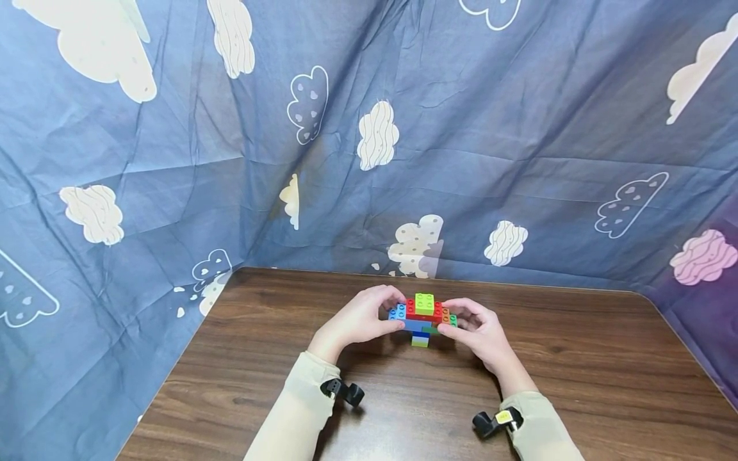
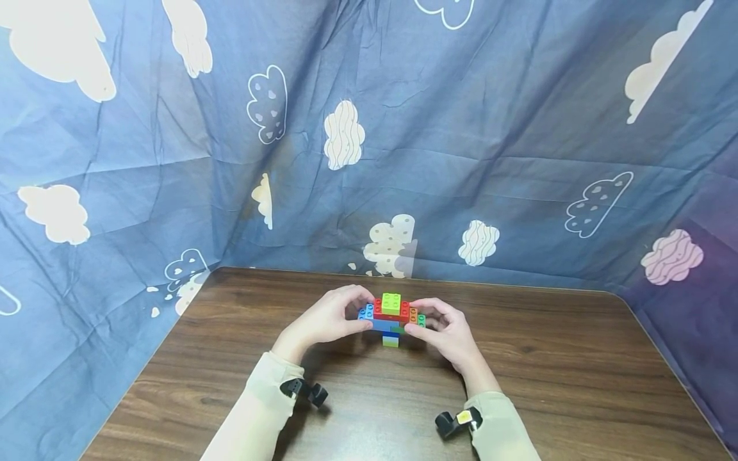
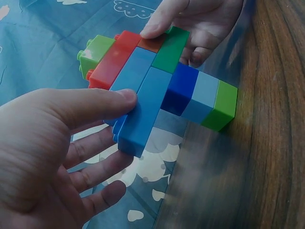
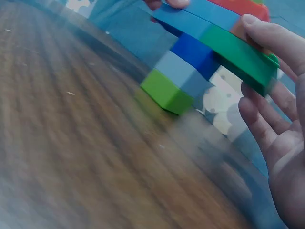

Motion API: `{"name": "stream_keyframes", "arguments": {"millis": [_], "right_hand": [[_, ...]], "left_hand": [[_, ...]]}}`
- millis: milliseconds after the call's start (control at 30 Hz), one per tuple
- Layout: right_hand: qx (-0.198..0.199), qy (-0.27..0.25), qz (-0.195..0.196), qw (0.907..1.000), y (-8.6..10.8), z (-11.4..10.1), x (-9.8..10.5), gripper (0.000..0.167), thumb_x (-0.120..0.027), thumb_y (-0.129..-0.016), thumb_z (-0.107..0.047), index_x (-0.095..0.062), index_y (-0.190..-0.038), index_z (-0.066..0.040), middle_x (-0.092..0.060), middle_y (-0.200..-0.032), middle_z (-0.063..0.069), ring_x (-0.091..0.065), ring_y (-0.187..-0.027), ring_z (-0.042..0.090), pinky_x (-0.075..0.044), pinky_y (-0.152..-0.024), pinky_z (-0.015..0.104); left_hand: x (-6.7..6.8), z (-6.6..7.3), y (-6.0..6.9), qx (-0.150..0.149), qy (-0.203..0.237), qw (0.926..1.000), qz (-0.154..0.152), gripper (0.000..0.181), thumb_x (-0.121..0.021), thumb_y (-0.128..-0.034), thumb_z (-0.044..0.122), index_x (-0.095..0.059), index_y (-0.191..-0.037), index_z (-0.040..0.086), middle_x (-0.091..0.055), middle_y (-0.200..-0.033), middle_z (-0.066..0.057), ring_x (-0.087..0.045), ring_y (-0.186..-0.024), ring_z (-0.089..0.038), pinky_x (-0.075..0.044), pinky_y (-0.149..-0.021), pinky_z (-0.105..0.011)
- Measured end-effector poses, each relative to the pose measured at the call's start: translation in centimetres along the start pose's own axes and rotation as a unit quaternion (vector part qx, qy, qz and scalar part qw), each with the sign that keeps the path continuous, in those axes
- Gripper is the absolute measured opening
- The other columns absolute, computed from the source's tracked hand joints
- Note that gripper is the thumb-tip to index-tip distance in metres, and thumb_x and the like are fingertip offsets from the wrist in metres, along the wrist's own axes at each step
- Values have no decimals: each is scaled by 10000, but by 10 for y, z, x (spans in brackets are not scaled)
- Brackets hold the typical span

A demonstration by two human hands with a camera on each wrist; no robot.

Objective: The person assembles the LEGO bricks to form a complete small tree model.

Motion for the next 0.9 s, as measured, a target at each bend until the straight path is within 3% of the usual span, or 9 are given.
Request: {"name": "stream_keyframes", "arguments": {"millis": [200, 700, 900], "right_hand": [[237, -21, -149, 9996, 1, 3, 12, 389, -835, -891, 109, -700, -1254, 70, -765, -1100, 32, -731, -901, 194, -621, -786, 277], [69, -121, -514, 9986, 2, 4, 18, 479, -864, -855, 113, -679, -1294, 62, -735, -1043, 86, -736, -846, 195, -631, -776, 289], [111, -58, -369, 9992, 2, 4, 19, 470, -863, -856, 114, -685, -1289, 70, -712, -983, 83, -729, -806, 165, -614, -697, 273]], "left_hand": [[-2, -2, -1, 14, 43, 10000, 24, 406, -879, -953, 235, -683, -1297, 144, -732, -1224, -12, -675, -1079, -156, -579, -988, -377], [-3, -7, -1, 183, 212, 9996, -29, 427, -894, -935, 242, -684, -1297, 157, -728, -1200, 3, -682, -1066, -168, -579, -981, -383], [-4, -9, -2, 103, 174, 9998, 33, 383, -874, -953, 214, -679, -1275, 145, -729, -1162, 0, -690, -1045, -168, -576, -956, -369]]}}
Point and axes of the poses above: each hand's wrist, its own y-axis away from the middle knuckle, its own x-axis out of the back of the hand, z = x × y, the point moved 1 cm from there along -y, towards the middle knuckle
